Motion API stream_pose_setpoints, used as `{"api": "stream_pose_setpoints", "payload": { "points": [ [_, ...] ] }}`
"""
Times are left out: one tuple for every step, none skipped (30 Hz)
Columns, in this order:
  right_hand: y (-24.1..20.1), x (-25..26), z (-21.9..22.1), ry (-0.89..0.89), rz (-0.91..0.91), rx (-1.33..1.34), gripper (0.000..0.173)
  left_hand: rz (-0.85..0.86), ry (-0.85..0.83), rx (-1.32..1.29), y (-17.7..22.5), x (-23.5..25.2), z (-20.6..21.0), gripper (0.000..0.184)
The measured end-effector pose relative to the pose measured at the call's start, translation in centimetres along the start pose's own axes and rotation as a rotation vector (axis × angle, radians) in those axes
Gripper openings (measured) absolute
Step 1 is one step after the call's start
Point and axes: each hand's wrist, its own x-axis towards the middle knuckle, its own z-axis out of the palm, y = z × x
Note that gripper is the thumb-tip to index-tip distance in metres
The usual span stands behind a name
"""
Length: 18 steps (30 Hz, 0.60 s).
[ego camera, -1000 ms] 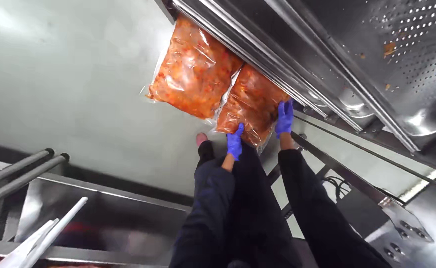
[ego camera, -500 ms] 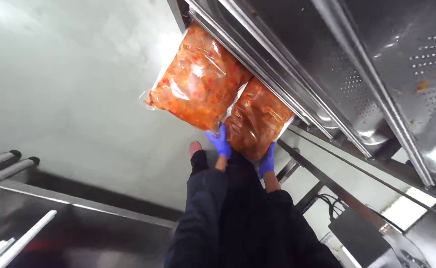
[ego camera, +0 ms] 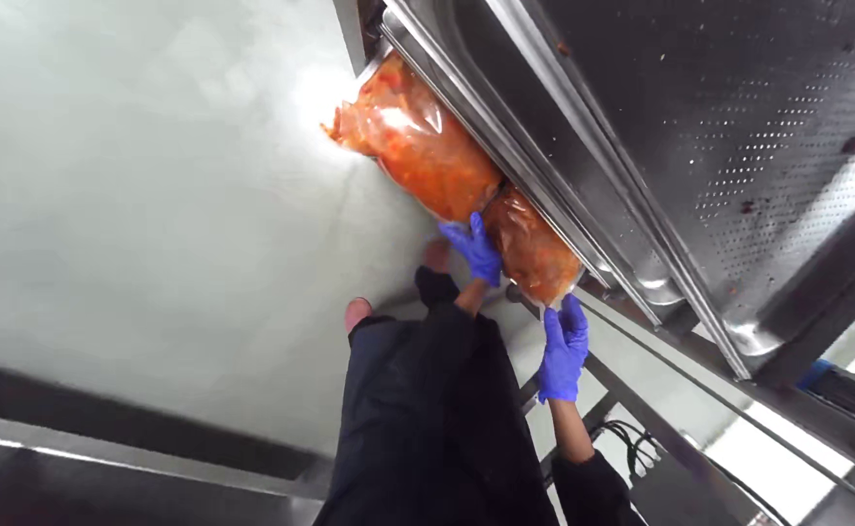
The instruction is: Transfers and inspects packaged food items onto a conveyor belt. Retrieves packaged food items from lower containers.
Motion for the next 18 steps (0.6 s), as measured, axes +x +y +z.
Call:
{"api": "stream_pose_setpoints", "payload": {
  "points": [
    [-0.3, 0.9, 0.3, 0.020, -0.198, -0.029, 0.058, 0.009, -0.010, -0.010, -0.1, 0.1, 1.2, 0.082],
    [-0.7, 2.2, 0.9, 0.056, -0.345, -0.089, 0.056, 0.024, -0.011, -0.024, -0.1, 0.2, 2.4, 0.079],
    [-1.4, 3.6, 1.8, 0.105, -0.431, -0.166, 0.056, 0.025, -0.016, -0.041, 0.0, 0.3, 3.2, 0.077],
    [-2.2, 5.0, 2.8, 0.164, -0.476, -0.239, 0.054, 0.022, -0.010, -0.053, 0.2, 0.6, 4.2, 0.076],
    [-2.9, 6.3, 3.9, 0.221, -0.476, -0.316, 0.053, 0.010, -0.010, -0.060, 0.2, 0.9, 5.0, 0.075],
    [-3.4, 7.4, 4.9, 0.258, -0.456, -0.383, 0.051, -0.010, -0.017, -0.052, 0.2, 1.1, 5.7, 0.076],
    [-3.6, 8.4, 5.7, 0.271, -0.449, -0.437, 0.046, -0.026, -0.033, -0.024, 0.2, 1.3, 6.4, 0.079],
    [-3.5, 9.2, 6.0, 0.263, -0.458, -0.481, 0.040, -0.025, -0.038, 0.012, 0.2, 1.2, 7.0, 0.082],
    [-3.4, 9.6, 6.6, 0.248, -0.461, -0.503, 0.037, 0.003, -0.036, 0.058, 0.3, 1.4, 7.5, 0.084],
    [-3.3, 9.9, 6.9, 0.249, -0.476, -0.530, 0.034, 0.041, -0.052, 0.127, 0.5, 1.8, 7.7, 0.086],
    [-3.2, 10.2, 6.9, 0.256, -0.503, -0.544, 0.032, 0.061, -0.079, 0.197, 0.8, 1.9, 7.9, 0.087],
    [-3.0, 10.4, 6.7, 0.259, -0.526, -0.547, 0.030, 0.061, -0.120, 0.256, 0.9, 1.9, 7.7, 0.085],
    [-2.7, 10.4, 6.3, 0.271, -0.540, -0.552, 0.028, 0.047, -0.156, 0.315, 0.9, 1.6, 7.0, 0.081],
    [-2.6, 10.4, 6.1, 0.285, -0.539, -0.561, 0.027, 0.032, -0.190, 0.349, 1.0, 1.4, 6.0, 0.077],
    [-2.7, 10.5, 6.3, 0.292, -0.529, -0.566, 0.027, 0.028, -0.207, 0.363, 1.3, 1.5, 4.7, 0.075],
    [-2.7, 10.3, 6.3, 0.284, -0.509, -0.565, 0.027, 0.029, -0.222, 0.380, 1.7, 1.3, 2.8, 0.074],
    [-2.7, 10.0, 6.2, 0.273, -0.495, -0.564, 0.029, 0.037, -0.235, 0.406, 2.1, 0.9, 0.6, 0.072],
    [-2.5, 9.6, 6.2, 0.266, -0.503, -0.553, 0.031, 0.045, -0.248, 0.443, 2.7, 0.5, -1.8, 0.070]
  ]
}}
